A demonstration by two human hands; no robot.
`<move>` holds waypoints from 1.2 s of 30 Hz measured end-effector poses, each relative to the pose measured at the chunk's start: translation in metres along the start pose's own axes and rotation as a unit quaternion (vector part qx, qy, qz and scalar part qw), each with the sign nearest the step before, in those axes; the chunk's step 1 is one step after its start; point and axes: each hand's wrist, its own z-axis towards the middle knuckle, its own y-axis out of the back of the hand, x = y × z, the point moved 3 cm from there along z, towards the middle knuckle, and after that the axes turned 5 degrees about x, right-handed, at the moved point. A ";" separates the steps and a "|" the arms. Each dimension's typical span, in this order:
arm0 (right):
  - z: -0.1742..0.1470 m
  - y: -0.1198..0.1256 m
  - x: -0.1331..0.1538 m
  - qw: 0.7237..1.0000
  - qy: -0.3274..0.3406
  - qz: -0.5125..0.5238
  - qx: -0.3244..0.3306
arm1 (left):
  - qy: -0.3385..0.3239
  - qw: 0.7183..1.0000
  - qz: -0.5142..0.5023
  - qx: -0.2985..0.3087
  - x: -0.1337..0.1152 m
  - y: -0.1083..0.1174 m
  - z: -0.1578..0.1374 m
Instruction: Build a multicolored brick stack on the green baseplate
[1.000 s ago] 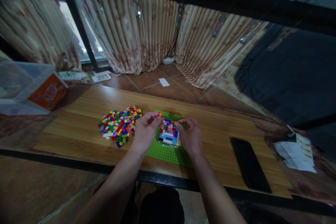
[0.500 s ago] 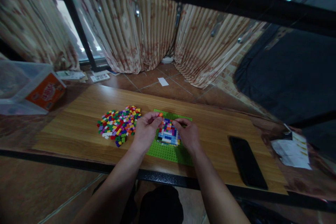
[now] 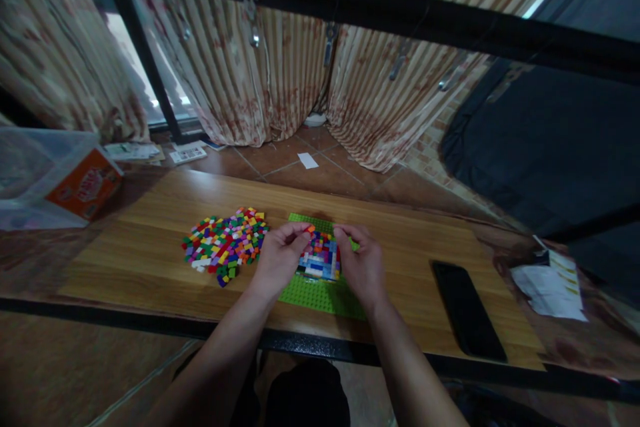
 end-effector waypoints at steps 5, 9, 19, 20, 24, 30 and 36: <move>-0.001 -0.009 0.027 0.997 0.063 -0.002 0.042 | -0.034 0.999 0.013 0.036 0.001 -0.003 -0.001; -0.002 -0.015 0.026 0.997 0.063 0.004 0.036 | -0.065 0.996 0.046 0.045 0.000 -0.003 -0.004; -0.008 -0.010 0.036 0.988 0.129 -0.086 -0.021 | -0.066 0.995 0.071 0.013 0.002 -0.005 -0.008; -0.008 -0.007 0.035 0.986 0.131 -0.096 -0.028 | -0.063 0.996 0.067 0.009 0.002 -0.004 -0.007; -0.007 0.008 0.021 0.982 0.100 -0.148 -0.055 | -0.058 0.996 0.053 -0.029 0.000 0.003 -0.003; -0.011 0.008 0.000 0.977 0.083 -0.198 0.007 | -0.039 0.998 -0.002 -0.051 -0.005 0.009 0.001; -0.010 -0.001 -0.003 0.976 0.082 -0.198 0.018 | -0.045 0.998 0.008 -0.045 -0.007 0.008 0.000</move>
